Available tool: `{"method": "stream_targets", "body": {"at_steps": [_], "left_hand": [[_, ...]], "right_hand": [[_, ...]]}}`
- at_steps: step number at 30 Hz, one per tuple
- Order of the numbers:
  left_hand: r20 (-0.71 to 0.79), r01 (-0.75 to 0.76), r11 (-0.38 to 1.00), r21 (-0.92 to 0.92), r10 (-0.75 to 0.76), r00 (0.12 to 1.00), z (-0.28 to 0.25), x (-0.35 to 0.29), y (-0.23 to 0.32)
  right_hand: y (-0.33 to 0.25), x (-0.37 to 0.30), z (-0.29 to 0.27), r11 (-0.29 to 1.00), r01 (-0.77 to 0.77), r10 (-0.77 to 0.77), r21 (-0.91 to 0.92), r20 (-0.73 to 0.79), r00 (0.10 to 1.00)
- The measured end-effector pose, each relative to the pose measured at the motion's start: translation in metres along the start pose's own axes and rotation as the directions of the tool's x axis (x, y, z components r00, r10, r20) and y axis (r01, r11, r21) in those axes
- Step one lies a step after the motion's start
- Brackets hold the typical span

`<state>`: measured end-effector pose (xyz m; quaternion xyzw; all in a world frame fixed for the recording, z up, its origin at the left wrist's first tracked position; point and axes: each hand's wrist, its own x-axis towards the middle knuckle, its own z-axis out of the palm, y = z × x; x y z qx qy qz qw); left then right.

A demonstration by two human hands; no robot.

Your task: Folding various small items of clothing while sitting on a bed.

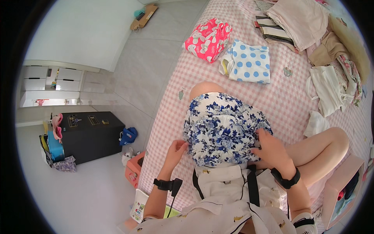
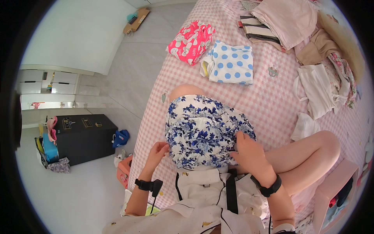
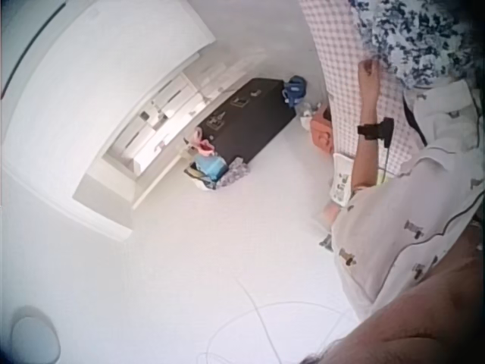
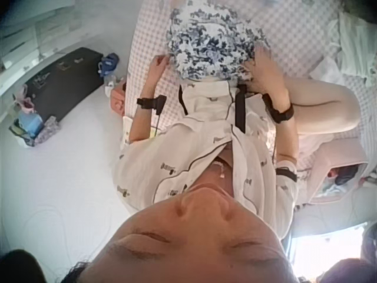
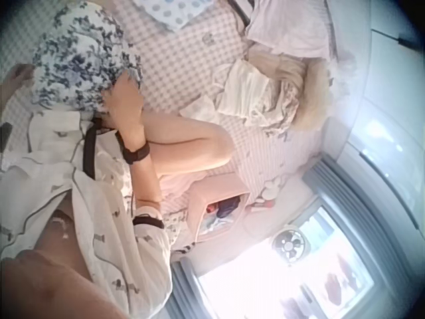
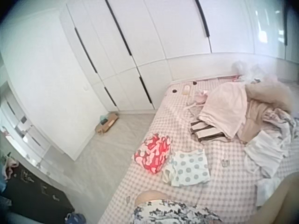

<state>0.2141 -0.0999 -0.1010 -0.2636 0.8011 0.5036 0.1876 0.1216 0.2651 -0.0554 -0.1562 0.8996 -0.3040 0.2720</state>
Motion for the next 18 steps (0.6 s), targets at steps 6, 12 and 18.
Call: {"method": "stream_targets", "body": {"at_steps": [6,12,18], "left_hand": [[0.300,0.598,0.801,0.037,-0.580,0.757,0.004,-0.006,0.003],[0.151,0.336,0.791,-0.512,-0.302,0.941,0.021,-0.005,-0.003],[-0.402,-0.365,0.885,-0.289,0.235,0.885,0.020,-0.022,0.116]], "right_hand": [[0.020,0.022,-0.002,0.967,-0.166,0.201,0.194,-0.178,0.963],[0.031,0.033,0.020,0.919,-0.385,0.391,0.085,-0.073,0.917],[0.052,0.030,0.023,0.817,-0.360,0.365,0.451,0.079,0.928]]}}
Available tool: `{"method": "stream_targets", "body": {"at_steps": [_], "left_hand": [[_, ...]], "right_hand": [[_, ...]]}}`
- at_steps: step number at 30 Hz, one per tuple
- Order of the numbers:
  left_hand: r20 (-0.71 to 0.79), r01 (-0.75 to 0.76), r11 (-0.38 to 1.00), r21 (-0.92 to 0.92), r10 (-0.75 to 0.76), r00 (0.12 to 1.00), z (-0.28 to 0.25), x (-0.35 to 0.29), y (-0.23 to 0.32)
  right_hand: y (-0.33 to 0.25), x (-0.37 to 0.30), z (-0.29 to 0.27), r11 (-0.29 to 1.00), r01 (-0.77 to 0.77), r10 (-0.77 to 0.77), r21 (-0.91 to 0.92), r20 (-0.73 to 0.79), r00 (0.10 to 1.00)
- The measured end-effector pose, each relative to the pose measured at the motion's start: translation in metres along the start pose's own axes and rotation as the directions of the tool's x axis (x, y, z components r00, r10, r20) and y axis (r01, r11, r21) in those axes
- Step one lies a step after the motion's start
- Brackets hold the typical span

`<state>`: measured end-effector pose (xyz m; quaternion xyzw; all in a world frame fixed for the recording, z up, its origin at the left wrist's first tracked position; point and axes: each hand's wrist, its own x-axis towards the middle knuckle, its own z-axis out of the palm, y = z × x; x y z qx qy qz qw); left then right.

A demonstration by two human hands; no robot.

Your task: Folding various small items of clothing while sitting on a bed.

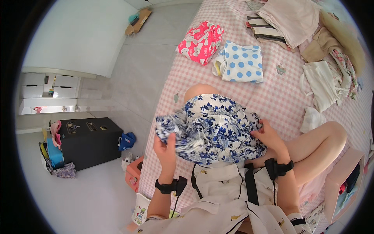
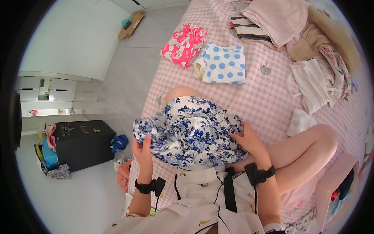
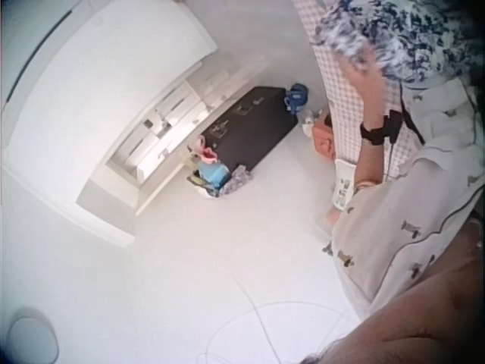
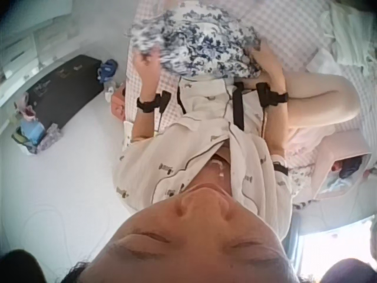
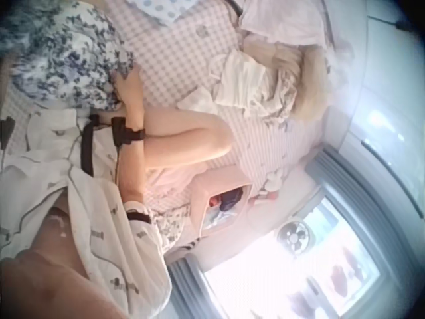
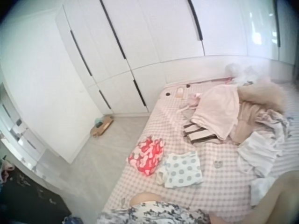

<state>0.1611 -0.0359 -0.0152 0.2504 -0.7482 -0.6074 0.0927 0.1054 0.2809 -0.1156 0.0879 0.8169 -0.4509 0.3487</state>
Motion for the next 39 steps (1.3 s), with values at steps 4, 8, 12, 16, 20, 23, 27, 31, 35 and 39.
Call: {"method": "stream_targets", "body": {"at_steps": [4,8,12,16,20,23,27,31,35,39], "left_hand": [[0.740,-0.541,0.829,0.137,0.277,0.613,0.054,-0.022,0.060],[0.712,-0.530,0.841,0.109,0.306,0.632,0.070,-0.023,0.035],[0.373,-0.331,0.789,0.518,0.140,0.917,0.062,-0.012,0.014],[0.465,-0.045,0.898,0.437,-0.183,0.866,0.081,-0.024,0.009],[0.538,-0.148,0.880,0.451,-0.135,0.832,0.099,-0.020,0.012],[0.618,-0.112,0.882,0.458,-0.226,0.753,0.091,-0.009,0.001],[0.313,0.355,0.933,-0.056,-0.322,0.894,0.057,0.003,0.039],[0.302,0.387,0.901,-0.198,-0.320,0.898,-0.011,0.027,0.019],[0.302,0.444,0.896,-0.024,-0.417,0.857,-0.037,0.026,-0.008],[0.430,0.572,0.820,-0.009,-0.513,0.743,-0.055,0.018,-0.044]], "right_hand": [[-0.006,-0.005,-0.004,0.960,0.000,0.013,0.278,-0.045,0.999],[-0.002,-0.007,-0.001,0.741,-0.012,0.128,0.672,-0.124,0.984],[-0.008,-0.014,-0.007,0.735,-0.085,0.160,0.673,-0.050,0.986],[0.002,-0.003,0.000,0.720,-0.021,0.142,0.694,-0.117,0.983],[-0.003,-0.010,0.005,0.896,0.179,-0.111,0.406,-0.185,0.976],[-0.019,-0.017,-0.001,0.941,0.220,-0.194,0.256,-0.125,0.973],[-0.063,-0.032,-0.009,0.737,0.402,-0.385,0.544,-0.152,0.910],[-0.108,-0.041,0.012,0.614,0.360,-0.453,0.702,-0.061,0.890],[-0.111,-0.017,0.048,0.766,0.285,-0.351,0.576,0.005,0.936],[-0.096,-0.013,0.068,0.753,0.348,-0.415,0.559,-0.007,0.910]]}}
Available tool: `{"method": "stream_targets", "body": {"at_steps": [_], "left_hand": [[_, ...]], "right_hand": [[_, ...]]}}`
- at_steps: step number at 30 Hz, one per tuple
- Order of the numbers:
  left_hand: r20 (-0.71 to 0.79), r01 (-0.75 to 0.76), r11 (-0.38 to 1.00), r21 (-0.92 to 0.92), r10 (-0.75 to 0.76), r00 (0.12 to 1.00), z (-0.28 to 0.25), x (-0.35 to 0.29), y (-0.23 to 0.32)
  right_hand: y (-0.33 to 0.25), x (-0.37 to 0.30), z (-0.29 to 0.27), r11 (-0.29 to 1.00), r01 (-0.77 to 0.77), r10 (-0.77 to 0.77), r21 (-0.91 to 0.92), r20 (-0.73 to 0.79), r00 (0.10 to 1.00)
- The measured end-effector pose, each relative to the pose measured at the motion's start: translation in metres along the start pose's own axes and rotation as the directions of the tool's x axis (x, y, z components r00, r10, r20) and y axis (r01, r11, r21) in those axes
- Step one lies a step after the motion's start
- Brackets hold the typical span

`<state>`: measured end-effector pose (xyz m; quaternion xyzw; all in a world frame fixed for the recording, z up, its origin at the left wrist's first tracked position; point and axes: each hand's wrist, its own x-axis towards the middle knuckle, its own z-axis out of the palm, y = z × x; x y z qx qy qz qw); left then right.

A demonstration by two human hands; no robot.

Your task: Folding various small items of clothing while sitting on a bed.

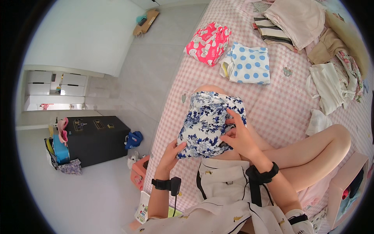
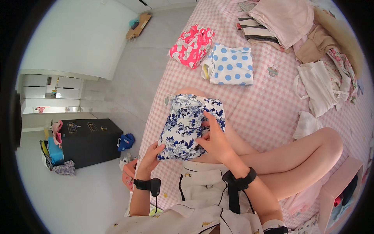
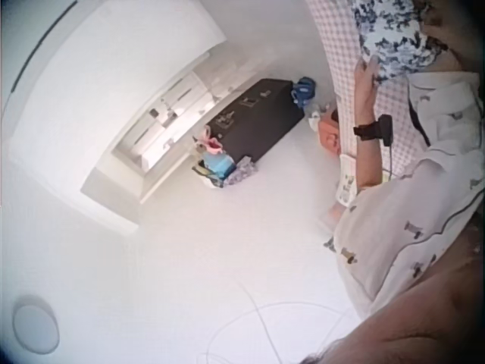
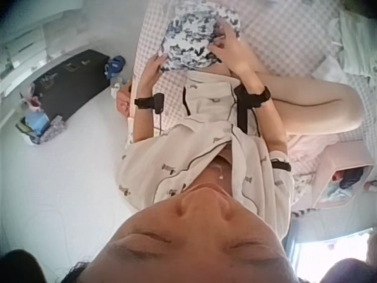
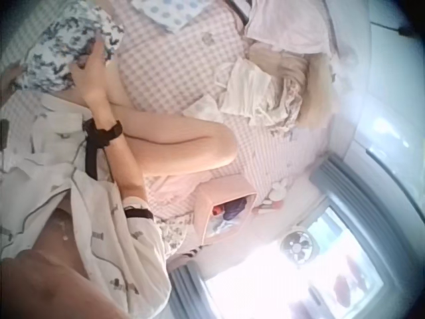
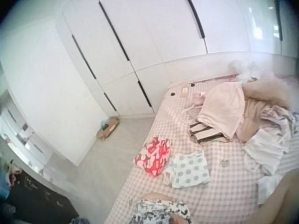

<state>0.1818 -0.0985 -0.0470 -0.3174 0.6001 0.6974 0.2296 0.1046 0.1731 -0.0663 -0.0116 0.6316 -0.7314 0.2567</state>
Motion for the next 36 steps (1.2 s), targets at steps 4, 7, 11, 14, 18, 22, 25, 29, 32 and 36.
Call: {"method": "stream_targets", "body": {"at_steps": [4,7,11,14,18,22,25,29,32,36], "left_hand": [[-0.006,-0.019,0.968,-0.249,0.018,1.000,0.008,0.009,0.001],[-0.009,-0.007,0.917,-0.400,0.004,1.000,0.014,0.019,0.010],[0.058,0.171,0.945,-0.278,-0.161,0.985,0.001,0.028,0.004],[-0.075,-0.010,0.999,-0.031,0.008,0.997,0.019,0.015,0.020],[-0.251,-0.221,0.966,0.135,0.249,0.935,0.000,0.016,0.032],[-0.074,-0.371,0.629,0.684,0.565,0.822,0.066,-0.013,0.069],[0.154,-0.477,0.568,0.670,0.523,0.838,0.117,-0.040,0.081],[0.437,-0.509,0.591,0.626,0.274,0.856,0.118,-0.037,0.078],[0.259,-0.411,0.661,0.627,0.321,0.911,0.101,-0.017,0.064],[0.121,-0.229,0.844,0.484,0.194,0.973,0.108,-0.010,0.053]], "right_hand": [[0.001,0.002,-0.013,0.997,0.076,-0.074,0.034,-0.061,0.995],[-0.005,-0.003,-0.025,0.998,0.059,-0.062,-0.037,-0.113,0.992],[0.023,-0.005,-0.035,0.978,0.052,-0.091,-0.201,-0.187,0.978],[0.040,-0.003,-0.038,0.909,0.096,-0.241,-0.406,-0.322,0.916],[0.020,-0.005,-0.032,0.984,-0.017,-0.037,-0.176,-0.302,0.953],[0.022,-0.004,-0.032,0.974,-0.109,0.125,0.199,-0.066,0.990],[0.012,-0.005,-0.027,0.945,-0.165,0.192,0.281,-0.072,0.979],[0.012,-0.010,-0.030,0.773,-0.147,0.250,0.617,-0.084,0.964],[0.008,-0.014,-0.036,0.870,-0.175,0.246,0.460,-0.100,0.964],[0.003,-0.016,-0.030,0.876,-0.182,0.217,0.446,-0.029,0.976]]}}
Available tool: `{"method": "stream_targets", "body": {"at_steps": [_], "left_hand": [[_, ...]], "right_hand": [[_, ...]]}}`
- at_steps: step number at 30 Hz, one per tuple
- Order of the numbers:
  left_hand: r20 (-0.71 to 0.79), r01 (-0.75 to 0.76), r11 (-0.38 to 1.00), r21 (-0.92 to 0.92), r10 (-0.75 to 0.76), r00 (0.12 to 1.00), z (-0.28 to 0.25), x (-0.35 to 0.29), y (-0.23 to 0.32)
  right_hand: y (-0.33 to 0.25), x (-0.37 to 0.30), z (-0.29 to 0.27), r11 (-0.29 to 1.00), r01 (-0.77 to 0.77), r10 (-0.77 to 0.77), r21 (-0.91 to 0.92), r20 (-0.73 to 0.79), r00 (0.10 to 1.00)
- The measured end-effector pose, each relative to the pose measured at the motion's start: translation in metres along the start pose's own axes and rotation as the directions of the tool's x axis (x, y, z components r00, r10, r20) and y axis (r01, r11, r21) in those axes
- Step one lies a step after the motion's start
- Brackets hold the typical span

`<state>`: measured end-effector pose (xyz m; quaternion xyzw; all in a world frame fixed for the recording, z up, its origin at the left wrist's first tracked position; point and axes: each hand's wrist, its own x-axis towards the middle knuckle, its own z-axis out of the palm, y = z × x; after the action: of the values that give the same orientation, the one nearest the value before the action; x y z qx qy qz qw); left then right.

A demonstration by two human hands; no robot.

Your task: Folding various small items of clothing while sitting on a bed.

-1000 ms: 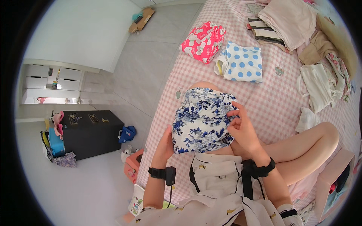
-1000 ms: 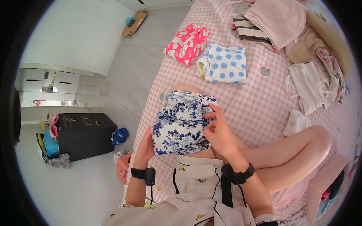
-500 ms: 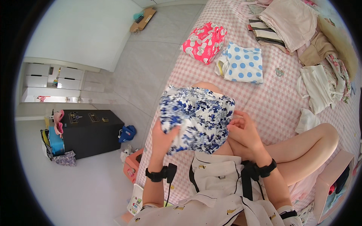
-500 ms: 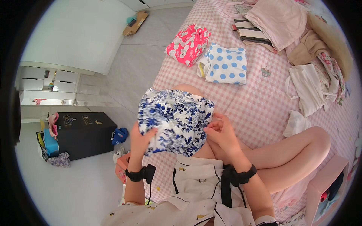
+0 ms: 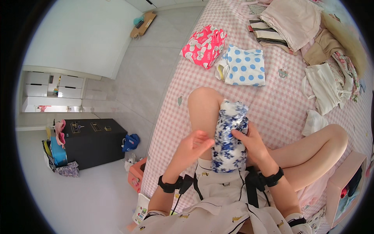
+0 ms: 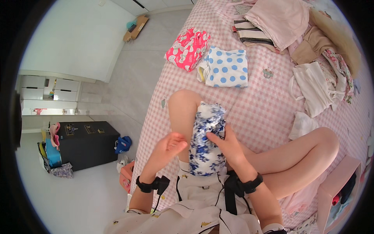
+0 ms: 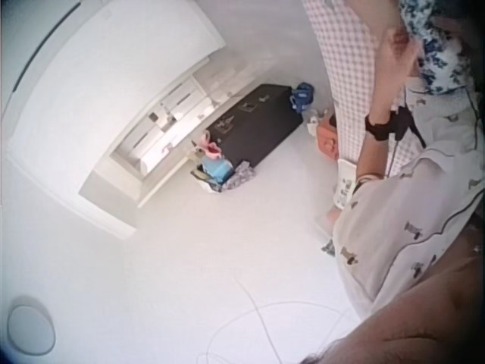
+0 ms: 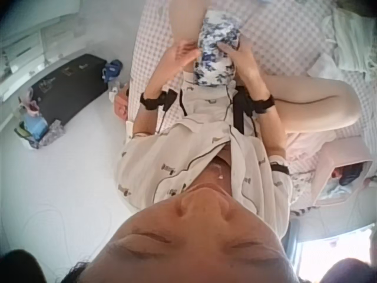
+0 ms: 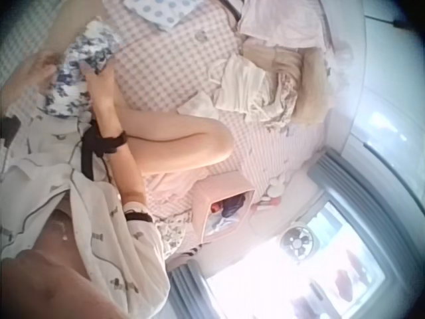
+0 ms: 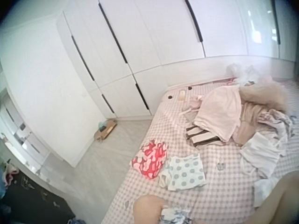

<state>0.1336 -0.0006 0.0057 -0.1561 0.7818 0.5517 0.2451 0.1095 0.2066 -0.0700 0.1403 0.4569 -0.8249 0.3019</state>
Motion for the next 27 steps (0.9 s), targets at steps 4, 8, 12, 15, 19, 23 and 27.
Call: {"method": "stream_targets", "body": {"at_steps": [4,8,12,15,19,23,27], "left_hand": [[0.234,-0.035,0.968,-0.248,0.095,0.968,0.031,0.010,0.002],[0.206,-0.224,0.970,-0.092,0.239,0.949,0.046,0.028,0.002],[0.069,-0.058,0.881,-0.470,0.102,0.992,0.058,0.043,0.022],[-0.009,-0.135,0.809,-0.572,0.158,0.987,0.060,0.063,0.044],[0.012,-0.050,0.645,-0.763,0.091,0.996,0.054,0.092,0.076],[-0.068,-0.106,0.394,-0.913,0.110,0.992,0.061,0.116,0.072],[0.029,0.012,0.263,-0.965,0.059,0.998,0.078,0.123,0.059]], "right_hand": [[0.008,-0.002,0.005,0.958,0.149,-0.173,-0.245,-0.081,0.982],[-0.013,-0.012,0.005,0.963,0.201,-0.220,-0.180,-0.089,0.972],[-0.033,-0.015,-0.012,0.977,0.133,-0.145,-0.169,-0.058,0.988],[-0.045,-0.014,-0.014,0.992,0.114,-0.113,-0.055,0.032,0.993],[-0.062,-0.004,-0.018,0.983,0.181,-0.181,-0.009,-0.005,0.984],[-0.073,0.002,-0.015,0.967,0.194,-0.195,0.165,-0.007,0.981],[-0.050,0.014,-0.030,0.942,0.192,-0.162,0.275,-0.129,0.978]]}}
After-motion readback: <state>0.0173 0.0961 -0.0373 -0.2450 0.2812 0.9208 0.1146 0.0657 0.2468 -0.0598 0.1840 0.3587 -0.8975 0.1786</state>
